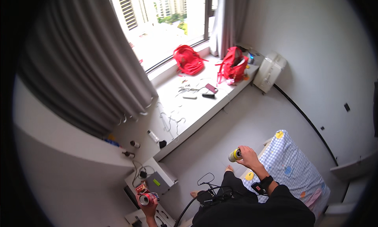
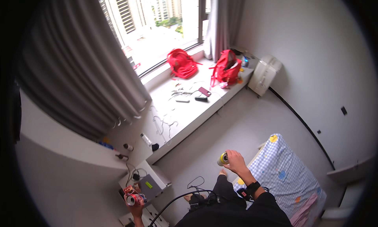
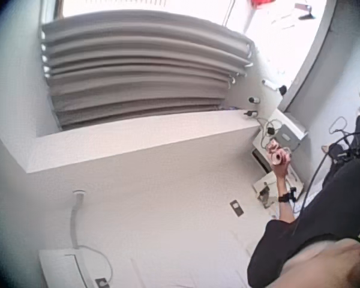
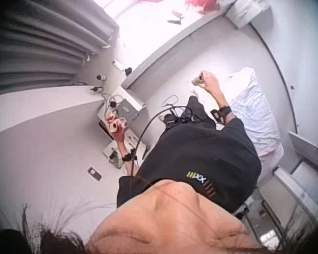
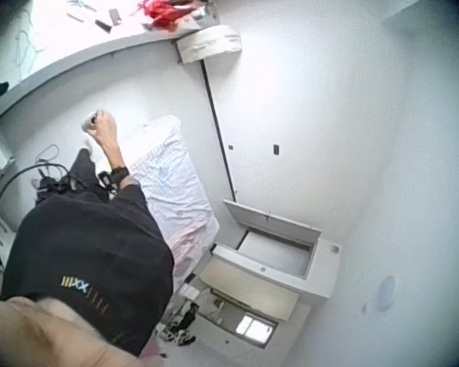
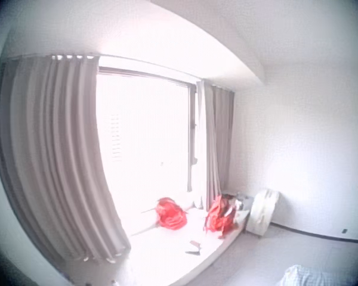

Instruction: Collecting shoes from the balcony and drink cans from a bedroom.

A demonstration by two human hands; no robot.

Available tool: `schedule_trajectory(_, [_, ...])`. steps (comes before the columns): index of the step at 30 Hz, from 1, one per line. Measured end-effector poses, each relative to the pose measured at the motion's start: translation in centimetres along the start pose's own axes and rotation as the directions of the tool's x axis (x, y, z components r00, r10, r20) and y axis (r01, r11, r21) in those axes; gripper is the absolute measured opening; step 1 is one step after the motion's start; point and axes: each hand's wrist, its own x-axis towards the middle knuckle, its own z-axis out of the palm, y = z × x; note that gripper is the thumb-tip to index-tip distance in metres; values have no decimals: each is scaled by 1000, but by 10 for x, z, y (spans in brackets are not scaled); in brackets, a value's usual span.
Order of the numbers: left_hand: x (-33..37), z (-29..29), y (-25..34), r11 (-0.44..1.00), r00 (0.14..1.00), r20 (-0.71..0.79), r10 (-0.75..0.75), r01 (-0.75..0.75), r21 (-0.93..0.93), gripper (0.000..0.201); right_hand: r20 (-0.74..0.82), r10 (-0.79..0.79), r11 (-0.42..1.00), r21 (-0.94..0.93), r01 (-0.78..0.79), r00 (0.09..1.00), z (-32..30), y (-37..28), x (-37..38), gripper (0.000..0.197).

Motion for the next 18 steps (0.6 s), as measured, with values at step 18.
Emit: schedule_trajectory(18, [168,490,232,956,751,639,166,37,-292,36,-197,736,656,441,-612,647,-126,402,-62,68])
